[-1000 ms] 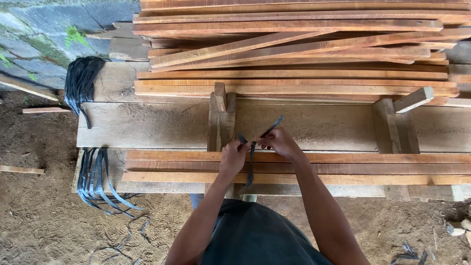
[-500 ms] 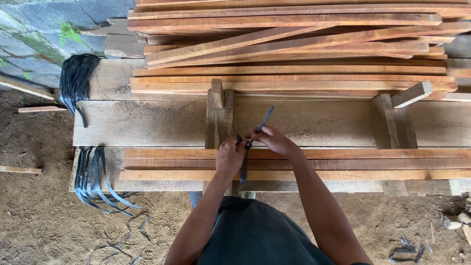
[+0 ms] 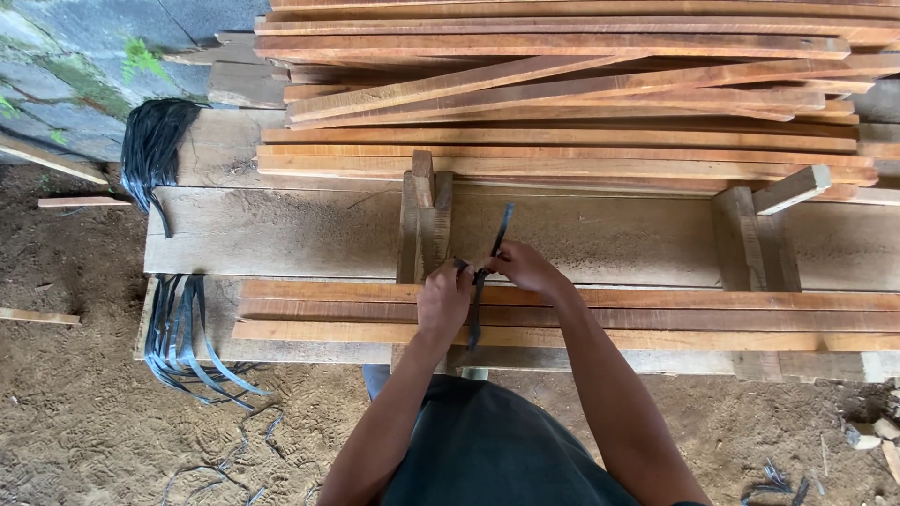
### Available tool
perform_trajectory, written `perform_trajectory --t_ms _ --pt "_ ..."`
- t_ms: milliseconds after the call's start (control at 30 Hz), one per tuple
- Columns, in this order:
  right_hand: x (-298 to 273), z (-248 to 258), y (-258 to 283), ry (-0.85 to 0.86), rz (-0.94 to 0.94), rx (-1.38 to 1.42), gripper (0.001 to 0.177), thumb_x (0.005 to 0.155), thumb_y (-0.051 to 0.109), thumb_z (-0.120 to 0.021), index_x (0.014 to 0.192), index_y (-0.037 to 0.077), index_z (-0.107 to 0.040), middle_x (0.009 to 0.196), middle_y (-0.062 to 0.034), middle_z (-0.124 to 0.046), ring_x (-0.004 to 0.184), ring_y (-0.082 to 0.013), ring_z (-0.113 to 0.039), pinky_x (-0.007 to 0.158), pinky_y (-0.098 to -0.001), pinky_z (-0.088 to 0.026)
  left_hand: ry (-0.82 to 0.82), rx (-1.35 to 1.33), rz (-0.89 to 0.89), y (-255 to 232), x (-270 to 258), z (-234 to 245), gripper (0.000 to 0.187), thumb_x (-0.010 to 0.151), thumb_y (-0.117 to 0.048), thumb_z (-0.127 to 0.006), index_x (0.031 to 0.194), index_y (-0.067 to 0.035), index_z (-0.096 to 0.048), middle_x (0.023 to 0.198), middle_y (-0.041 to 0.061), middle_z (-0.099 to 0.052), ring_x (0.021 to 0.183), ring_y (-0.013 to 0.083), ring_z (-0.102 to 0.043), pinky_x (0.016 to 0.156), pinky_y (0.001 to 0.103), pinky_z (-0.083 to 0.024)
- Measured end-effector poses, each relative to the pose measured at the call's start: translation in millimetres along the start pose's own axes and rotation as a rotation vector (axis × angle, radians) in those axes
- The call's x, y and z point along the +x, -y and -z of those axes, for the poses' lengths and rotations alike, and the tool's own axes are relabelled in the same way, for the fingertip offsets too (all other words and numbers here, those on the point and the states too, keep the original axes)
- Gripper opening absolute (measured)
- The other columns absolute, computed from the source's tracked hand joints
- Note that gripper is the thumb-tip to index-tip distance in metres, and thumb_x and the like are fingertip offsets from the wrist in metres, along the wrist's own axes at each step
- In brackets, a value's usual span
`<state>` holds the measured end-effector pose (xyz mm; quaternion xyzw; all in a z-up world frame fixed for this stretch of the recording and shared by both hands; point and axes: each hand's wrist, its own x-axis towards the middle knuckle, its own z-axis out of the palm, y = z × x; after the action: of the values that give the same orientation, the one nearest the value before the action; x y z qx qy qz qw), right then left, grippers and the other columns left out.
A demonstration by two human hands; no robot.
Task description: Bundling thin wood strips together using plastic ties and pliers to tighten them.
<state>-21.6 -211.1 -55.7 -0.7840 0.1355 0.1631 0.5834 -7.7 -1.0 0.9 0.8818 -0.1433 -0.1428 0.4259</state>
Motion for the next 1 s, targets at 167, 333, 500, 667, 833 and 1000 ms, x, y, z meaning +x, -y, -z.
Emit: perform_trajectory --t_ms 167,333,500,667,833,1000 --pt "-19.0 7.6 23.2 -0.056 0.049 0.422 0.019 0.095 0.017 -0.076 0.100 0.000 -0.072 0.084 -0.0181 -0.074 0.078 -0.0272 -0.074 0.078 -0.0397 -0.060 -0.077 -0.104 -0.099 -21.1 -6.0 17.8 0.030 0.111 -0.028 -0.052 0.098 -0.007 -0.068 0.088 0.014 -0.073 0.084 0.0387 -0.074 0.063 0.050 -0.062" --pt "-21.9 7.4 28.9 -0.045 0.114 0.474 0.017 0.095 0.019 -0.076 0.091 0.004 -0.071 0.075 -0.0119 -0.074 0.068 -0.0205 -0.074 0.064 -0.0255 -0.052 -0.048 -0.152 -0.091 -17.1 -5.8 17.2 0.033 0.113 -0.030 -0.051 0.097 -0.007 -0.067 0.087 0.015 -0.073 0.084 0.0380 -0.073 0.062 0.048 -0.061" --pt "21.3 3.3 -14.9 -0.126 0.025 -0.244 0.026 0.100 0.028 -0.067 0.106 0.003 -0.064 0.080 -0.0144 -0.076 0.076 -0.0305 -0.076 0.070 -0.0423 -0.058 0.257 0.065 -0.014 21.1 -12.2 2.4 0.040 0.111 -0.037 -0.049 0.088 -0.009 -0.065 0.072 0.009 -0.065 0.070 0.0314 -0.070 0.058 0.045 -0.054" --pt "49.4 -10.4 -39.9 -0.276 -0.091 -0.310 0.026 0.093 0.037 -0.070 0.097 0.011 -0.067 0.077 -0.0105 -0.073 0.078 -0.0297 -0.076 0.069 -0.0421 -0.058 0.377 0.262 0.057 35.9 -26.3 1.3 0.043 0.109 -0.044 -0.047 0.102 -0.006 -0.067 0.086 0.016 -0.068 0.083 0.0395 -0.074 0.061 0.049 -0.061" --pt "36.8 -26.6 -17.2 -0.362 -0.091 -0.040 0.029 0.094 0.034 -0.071 0.105 0.008 -0.066 0.076 -0.0098 -0.073 0.075 -0.0223 -0.077 0.074 -0.0438 -0.060 0.344 0.281 0.124 23.2 -34.0 14.5 0.046 0.102 -0.050 -0.054 0.097 -0.007 -0.070 0.089 0.019 -0.071 0.090 0.0449 -0.074 0.070 0.055 -0.061" --pt "24.5 -29.2 10.4 -0.249 -0.128 0.807 0.032 0.110 0.025 -0.053 0.123 -0.002 -0.064 0.081 -0.0035 -0.054 0.073 -0.0170 -0.064 0.071 -0.0369 -0.061 0.044 -0.265 0.023 -11.9 -31.8 19.4 0.035 0.112 -0.029 -0.047 0.113 -0.003 -0.070 0.112 0.022 -0.066 0.108 0.0467 -0.067 0.086 0.056 -0.057"
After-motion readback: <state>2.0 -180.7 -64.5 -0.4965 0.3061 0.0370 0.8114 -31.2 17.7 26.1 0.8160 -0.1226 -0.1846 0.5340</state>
